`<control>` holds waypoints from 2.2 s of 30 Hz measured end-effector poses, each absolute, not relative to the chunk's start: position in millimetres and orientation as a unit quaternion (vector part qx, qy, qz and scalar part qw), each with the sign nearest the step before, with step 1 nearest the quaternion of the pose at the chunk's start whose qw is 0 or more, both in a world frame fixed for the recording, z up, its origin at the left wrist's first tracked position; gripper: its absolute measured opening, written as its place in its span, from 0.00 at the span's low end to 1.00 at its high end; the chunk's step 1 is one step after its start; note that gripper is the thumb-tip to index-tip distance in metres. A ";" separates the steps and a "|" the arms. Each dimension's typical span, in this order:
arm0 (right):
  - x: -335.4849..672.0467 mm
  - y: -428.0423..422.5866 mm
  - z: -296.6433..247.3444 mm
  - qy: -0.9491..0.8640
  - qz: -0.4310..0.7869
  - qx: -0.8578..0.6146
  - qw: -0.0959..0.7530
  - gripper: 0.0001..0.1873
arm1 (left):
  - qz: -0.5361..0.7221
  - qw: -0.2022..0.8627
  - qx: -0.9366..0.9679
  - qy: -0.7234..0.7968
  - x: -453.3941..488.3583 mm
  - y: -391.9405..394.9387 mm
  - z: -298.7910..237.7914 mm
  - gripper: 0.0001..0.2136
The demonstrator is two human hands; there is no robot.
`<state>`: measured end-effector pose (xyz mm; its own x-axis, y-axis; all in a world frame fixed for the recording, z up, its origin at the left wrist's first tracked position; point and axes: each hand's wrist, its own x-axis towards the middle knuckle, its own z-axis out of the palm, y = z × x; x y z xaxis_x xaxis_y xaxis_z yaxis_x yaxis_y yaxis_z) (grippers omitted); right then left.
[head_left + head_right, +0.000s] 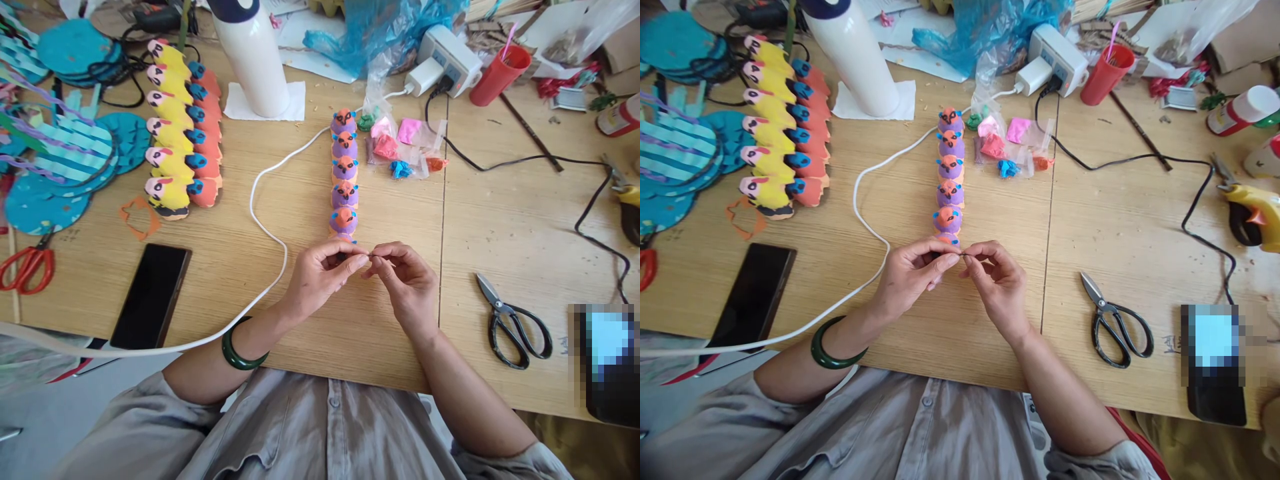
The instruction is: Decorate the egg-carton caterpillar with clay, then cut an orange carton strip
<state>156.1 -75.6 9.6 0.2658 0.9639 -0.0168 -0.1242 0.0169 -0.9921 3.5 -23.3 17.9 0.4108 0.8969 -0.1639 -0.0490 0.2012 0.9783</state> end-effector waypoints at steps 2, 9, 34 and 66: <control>155.9 -76.3 9.8 -0.404 0.463 -0.522 0.591 0.07 | 0.362 0.657 0.521 0.408 3.5 -23.0 18.6 0.09; 156.6 -80.6 11.4 -0.379 0.395 -0.550 0.630 0.08 | 0.390 0.640 0.509 0.423 1.9 -22.6 19.6 0.09; 158.0 -83.7 1.8 -0.519 0.325 -0.573 0.545 0.05 | 0.355 0.659 0.527 0.402 2.8 -23.6 15.6 0.10; 161.2 -80.5 5.8 -0.597 0.225 -0.546 0.543 0.12 | 0.324 0.729 0.470 0.378 -0.5 -24.6 21.4 0.11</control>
<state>161.2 -80.5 5.8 0.1861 0.8963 0.4026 0.4089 0.3019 -0.8612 -0.5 -24.6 21.4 0.5043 0.8279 -0.2453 -0.1173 0.3472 0.9304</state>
